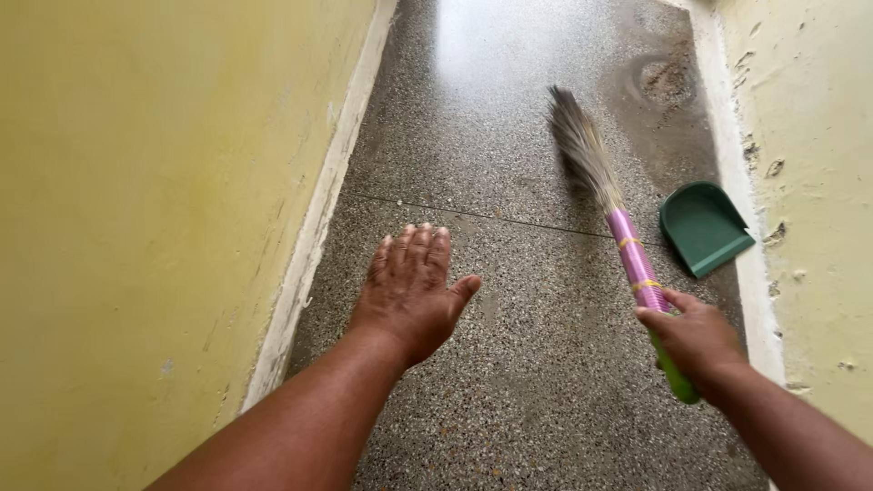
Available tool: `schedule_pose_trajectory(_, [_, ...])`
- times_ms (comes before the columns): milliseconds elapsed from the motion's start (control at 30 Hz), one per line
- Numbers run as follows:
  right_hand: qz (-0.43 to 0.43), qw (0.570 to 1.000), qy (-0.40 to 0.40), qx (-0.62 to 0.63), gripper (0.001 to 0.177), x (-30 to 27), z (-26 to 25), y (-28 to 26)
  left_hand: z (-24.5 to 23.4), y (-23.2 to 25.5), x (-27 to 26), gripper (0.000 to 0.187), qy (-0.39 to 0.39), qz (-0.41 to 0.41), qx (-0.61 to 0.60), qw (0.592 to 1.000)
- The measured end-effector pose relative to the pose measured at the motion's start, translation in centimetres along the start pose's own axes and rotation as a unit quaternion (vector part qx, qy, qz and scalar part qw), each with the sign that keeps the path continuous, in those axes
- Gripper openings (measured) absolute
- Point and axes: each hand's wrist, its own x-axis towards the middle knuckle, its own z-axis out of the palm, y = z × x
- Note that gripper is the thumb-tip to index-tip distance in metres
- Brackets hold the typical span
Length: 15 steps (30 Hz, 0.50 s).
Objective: The person sweeps the floor of a hallway using a broom, moving dust and debris toward a dustpan.
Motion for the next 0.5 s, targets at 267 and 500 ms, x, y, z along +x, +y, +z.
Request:
schedule_pose_trajectory(267, [-0.123, 0.990, 0.031, 0.068, 0.068, -3.7, 3.9, -4.8, 0.8, -1.8, 1.3, 0.079, 0.014, -0.004, 0.015, 1.000])
schedule_pose_trajectory(500, [-0.181, 0.983, -0.039, 0.017, 0.067, -6.2, 6.9, -8.8, 1.3, -3.5, 2.1, 0.081, 0.012, -0.003, 0.021, 1.000])
